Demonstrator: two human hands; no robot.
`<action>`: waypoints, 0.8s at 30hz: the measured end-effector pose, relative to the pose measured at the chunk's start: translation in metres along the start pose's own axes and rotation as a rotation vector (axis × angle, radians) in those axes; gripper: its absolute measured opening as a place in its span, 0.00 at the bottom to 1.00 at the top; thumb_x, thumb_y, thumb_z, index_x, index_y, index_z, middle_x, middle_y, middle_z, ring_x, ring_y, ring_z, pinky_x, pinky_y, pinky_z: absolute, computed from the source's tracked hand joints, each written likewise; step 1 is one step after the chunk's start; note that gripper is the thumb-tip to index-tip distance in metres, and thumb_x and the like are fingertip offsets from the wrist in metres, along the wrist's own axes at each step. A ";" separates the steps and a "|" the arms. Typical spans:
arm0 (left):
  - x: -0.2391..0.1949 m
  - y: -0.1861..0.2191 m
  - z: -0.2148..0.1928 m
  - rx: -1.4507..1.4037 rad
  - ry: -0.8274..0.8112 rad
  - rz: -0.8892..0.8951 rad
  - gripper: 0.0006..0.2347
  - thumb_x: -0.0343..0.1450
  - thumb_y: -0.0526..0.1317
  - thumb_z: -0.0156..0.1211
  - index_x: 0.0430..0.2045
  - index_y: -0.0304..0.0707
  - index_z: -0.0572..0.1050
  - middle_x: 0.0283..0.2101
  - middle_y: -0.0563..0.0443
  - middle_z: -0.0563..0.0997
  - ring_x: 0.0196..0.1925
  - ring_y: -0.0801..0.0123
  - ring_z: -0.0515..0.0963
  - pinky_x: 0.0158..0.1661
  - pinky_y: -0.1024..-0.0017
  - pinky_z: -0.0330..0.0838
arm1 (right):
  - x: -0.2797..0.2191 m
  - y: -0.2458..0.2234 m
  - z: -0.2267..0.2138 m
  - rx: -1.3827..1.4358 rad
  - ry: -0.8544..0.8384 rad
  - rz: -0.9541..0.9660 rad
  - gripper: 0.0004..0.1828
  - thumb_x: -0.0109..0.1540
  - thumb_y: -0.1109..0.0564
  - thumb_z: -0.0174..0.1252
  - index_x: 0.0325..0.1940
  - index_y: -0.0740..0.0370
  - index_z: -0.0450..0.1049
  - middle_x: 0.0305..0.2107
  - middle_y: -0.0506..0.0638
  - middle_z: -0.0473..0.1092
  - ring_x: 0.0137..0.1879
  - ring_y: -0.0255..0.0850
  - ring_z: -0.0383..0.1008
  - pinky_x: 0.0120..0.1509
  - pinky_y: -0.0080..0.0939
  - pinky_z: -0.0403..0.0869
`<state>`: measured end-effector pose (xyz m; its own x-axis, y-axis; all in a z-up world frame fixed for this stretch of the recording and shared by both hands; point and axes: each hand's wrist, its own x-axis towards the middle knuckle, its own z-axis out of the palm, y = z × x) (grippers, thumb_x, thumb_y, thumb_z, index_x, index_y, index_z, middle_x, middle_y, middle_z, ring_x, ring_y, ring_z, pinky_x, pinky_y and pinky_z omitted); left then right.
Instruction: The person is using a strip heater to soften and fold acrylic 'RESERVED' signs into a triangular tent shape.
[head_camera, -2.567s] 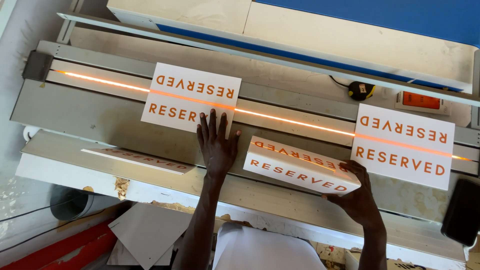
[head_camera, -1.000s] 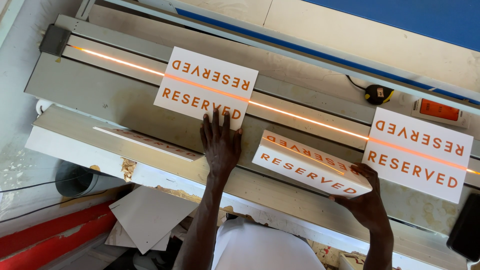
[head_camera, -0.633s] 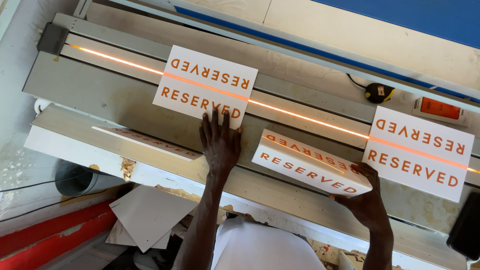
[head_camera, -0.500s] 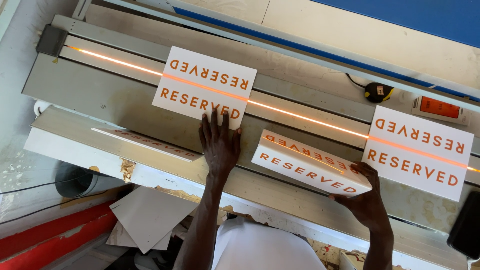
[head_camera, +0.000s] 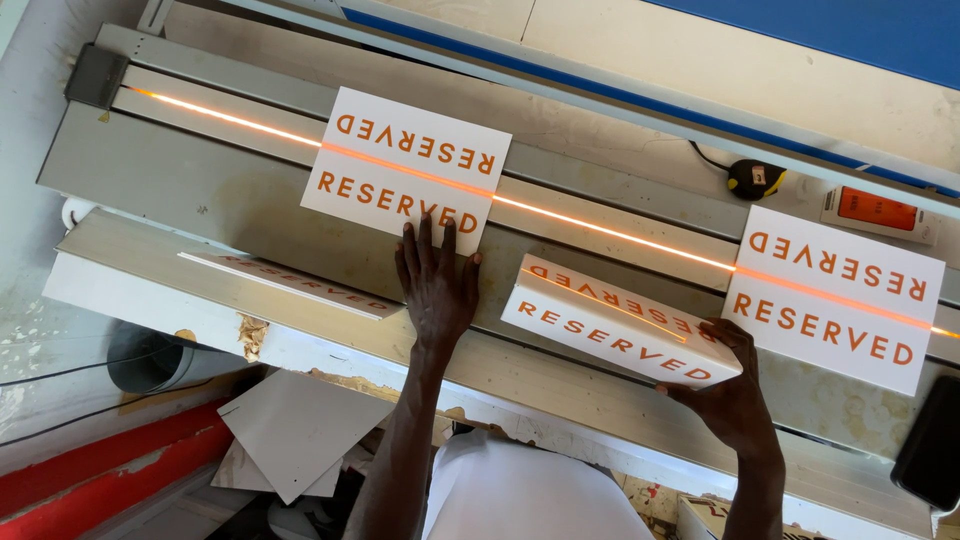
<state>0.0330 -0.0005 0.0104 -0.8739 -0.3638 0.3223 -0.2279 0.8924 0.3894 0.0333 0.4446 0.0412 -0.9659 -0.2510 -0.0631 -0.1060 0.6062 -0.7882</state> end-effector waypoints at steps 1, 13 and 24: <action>-0.001 0.000 0.001 -0.001 0.000 0.001 0.27 0.86 0.55 0.50 0.81 0.44 0.67 0.86 0.36 0.61 0.88 0.32 0.55 0.81 0.35 0.52 | 0.000 0.001 0.000 0.000 0.001 0.001 0.65 0.41 0.59 0.87 0.79 0.54 0.62 0.76 0.56 0.60 0.84 0.52 0.60 0.87 0.56 0.64; -0.002 -0.003 0.003 0.004 0.014 0.012 0.27 0.86 0.55 0.50 0.80 0.43 0.68 0.85 0.34 0.61 0.88 0.31 0.55 0.80 0.34 0.53 | 0.000 0.004 0.000 -0.009 -0.009 0.005 0.66 0.41 0.57 0.87 0.81 0.54 0.62 0.76 0.55 0.60 0.84 0.52 0.59 0.86 0.58 0.65; -0.019 0.002 -0.007 -0.389 0.194 0.018 0.31 0.83 0.55 0.61 0.79 0.38 0.67 0.82 0.33 0.64 0.86 0.30 0.57 0.78 0.33 0.55 | 0.003 -0.027 0.000 0.037 0.051 0.144 0.61 0.37 0.57 0.91 0.71 0.67 0.68 0.71 0.69 0.64 0.82 0.69 0.65 0.89 0.72 0.59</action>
<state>0.0517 0.0063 0.0112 -0.7711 -0.4253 0.4739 -0.0019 0.7458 0.6662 0.0330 0.4278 0.0619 -0.9813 -0.1246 -0.1467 0.0421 0.6049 -0.7952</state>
